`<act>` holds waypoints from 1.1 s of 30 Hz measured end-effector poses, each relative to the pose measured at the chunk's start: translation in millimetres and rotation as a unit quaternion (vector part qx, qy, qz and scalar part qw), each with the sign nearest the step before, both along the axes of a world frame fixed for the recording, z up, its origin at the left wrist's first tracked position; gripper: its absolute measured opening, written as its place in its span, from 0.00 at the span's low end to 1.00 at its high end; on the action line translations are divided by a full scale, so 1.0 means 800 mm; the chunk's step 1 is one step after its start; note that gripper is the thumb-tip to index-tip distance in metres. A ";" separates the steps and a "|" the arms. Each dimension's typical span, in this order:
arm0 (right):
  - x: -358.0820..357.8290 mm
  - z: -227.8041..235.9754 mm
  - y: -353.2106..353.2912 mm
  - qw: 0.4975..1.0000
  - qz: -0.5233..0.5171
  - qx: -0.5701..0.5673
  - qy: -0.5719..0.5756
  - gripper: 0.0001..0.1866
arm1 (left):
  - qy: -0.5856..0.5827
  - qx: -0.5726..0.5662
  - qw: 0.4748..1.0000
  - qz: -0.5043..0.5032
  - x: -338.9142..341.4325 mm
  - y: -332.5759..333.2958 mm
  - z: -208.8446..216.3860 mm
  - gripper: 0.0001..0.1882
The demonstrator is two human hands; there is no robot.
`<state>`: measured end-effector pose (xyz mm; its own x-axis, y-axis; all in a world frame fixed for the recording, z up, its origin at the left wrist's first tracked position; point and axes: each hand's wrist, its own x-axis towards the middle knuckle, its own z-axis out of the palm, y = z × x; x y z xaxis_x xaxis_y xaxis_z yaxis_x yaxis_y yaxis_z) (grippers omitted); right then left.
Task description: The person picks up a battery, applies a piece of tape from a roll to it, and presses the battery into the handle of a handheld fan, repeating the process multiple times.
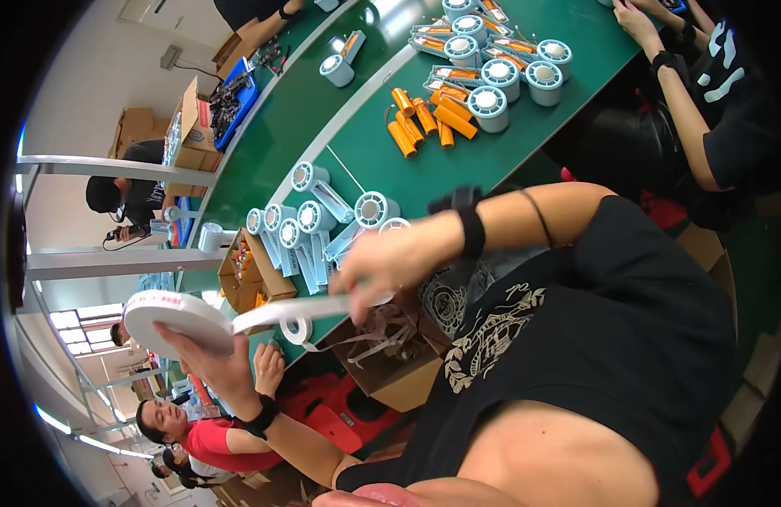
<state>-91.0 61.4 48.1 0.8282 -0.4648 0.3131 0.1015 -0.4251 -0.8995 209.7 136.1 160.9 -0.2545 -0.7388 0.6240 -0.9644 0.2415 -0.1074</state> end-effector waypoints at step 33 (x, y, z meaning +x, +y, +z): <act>0.037 0.028 -0.068 0.955 -0.220 0.065 -0.187 0.18 | 0.001 0.090 0.993 -0.071 -0.113 -0.063 -0.079 0.55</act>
